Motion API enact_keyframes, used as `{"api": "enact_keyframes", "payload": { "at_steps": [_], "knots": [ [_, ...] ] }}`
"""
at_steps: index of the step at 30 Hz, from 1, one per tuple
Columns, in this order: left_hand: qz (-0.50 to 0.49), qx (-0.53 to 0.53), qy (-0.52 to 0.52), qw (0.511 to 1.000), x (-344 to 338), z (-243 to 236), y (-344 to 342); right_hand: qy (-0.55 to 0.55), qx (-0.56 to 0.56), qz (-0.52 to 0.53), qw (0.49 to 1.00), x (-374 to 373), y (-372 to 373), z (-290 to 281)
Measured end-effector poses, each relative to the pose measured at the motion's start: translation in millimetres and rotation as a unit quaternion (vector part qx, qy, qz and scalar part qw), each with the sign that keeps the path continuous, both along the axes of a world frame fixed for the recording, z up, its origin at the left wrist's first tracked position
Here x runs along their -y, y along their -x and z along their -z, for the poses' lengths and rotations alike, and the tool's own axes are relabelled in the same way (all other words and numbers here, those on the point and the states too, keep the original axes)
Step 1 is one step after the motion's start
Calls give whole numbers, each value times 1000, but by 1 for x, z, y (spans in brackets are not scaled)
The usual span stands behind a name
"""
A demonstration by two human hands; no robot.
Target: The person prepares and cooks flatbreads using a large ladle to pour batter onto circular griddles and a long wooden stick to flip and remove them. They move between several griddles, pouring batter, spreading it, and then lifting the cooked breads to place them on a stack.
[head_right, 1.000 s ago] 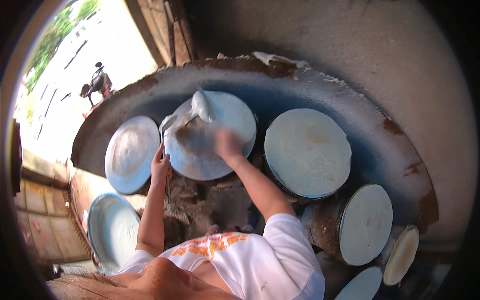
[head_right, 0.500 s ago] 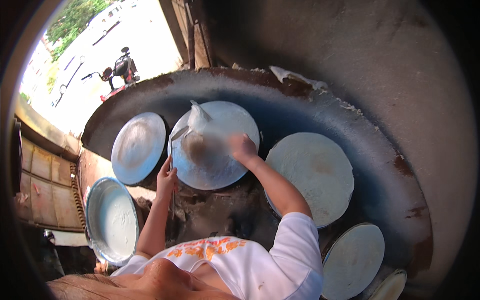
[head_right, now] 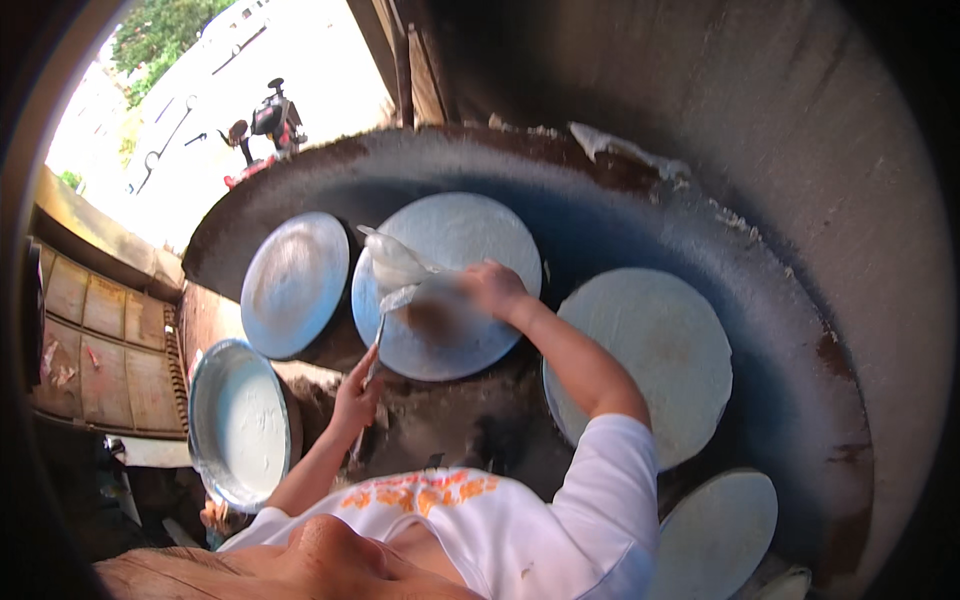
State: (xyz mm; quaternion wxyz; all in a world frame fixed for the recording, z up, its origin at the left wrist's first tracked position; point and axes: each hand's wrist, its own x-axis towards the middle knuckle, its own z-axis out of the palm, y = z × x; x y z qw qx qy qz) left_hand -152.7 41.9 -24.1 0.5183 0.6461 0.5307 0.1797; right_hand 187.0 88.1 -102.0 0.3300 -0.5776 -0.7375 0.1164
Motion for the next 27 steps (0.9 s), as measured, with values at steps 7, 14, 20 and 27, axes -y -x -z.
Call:
{"api": "enact_keyframes", "payload": {
  "at_steps": [7,14,20,27],
  "knots": [
    [30,-54,100,993,43,-25,23,93,-127,-155,975,37,-34,-53],
    [-35,40,129,990,58,-23,52,111,-126,-167,972,31,-24,-42],
    [-93,71,75,990,11,-15,41,219,-201,-69,952,55,-31,-38],
    [34,82,74,993,14,-23,32,165,-250,77,951,146,-44,-54]
  ]
}}
